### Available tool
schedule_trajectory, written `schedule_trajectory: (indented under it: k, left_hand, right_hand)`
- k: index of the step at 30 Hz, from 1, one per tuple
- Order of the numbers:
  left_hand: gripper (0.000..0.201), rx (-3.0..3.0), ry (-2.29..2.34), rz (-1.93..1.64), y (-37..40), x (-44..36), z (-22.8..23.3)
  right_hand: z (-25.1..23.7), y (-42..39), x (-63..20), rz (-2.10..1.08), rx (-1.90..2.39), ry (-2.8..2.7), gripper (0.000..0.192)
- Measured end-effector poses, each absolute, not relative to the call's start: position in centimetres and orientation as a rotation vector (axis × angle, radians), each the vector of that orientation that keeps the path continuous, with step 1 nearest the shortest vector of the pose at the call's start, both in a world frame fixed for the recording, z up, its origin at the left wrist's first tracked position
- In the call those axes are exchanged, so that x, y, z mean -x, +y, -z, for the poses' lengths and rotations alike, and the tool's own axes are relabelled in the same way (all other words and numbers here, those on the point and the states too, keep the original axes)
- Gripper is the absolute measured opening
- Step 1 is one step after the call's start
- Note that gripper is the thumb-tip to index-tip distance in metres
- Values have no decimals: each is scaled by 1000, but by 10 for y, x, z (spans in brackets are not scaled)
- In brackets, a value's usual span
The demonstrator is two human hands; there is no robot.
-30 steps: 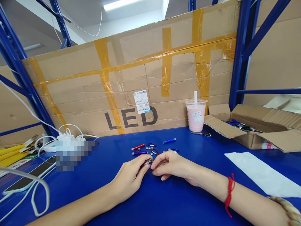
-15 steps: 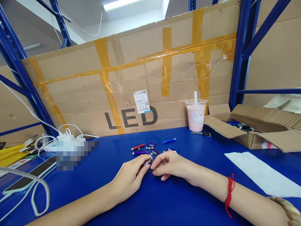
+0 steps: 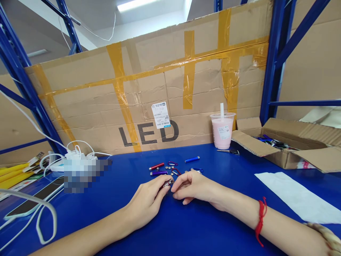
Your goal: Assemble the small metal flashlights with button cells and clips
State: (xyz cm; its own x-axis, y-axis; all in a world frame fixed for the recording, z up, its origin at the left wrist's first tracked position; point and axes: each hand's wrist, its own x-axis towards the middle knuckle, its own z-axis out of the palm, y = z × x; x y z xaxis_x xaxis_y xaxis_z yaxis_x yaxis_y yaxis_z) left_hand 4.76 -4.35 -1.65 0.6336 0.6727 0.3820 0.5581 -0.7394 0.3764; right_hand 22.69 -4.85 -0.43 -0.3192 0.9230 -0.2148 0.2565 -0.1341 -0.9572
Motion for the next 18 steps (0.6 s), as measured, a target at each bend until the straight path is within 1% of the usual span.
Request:
schedule_trajectory:
  k: [18]
  left_hand:
    - [19,-2636,1012,-773,-45,-48,15]
  right_hand:
    - [5,-49,-226,-1470,1326,-1530,19]
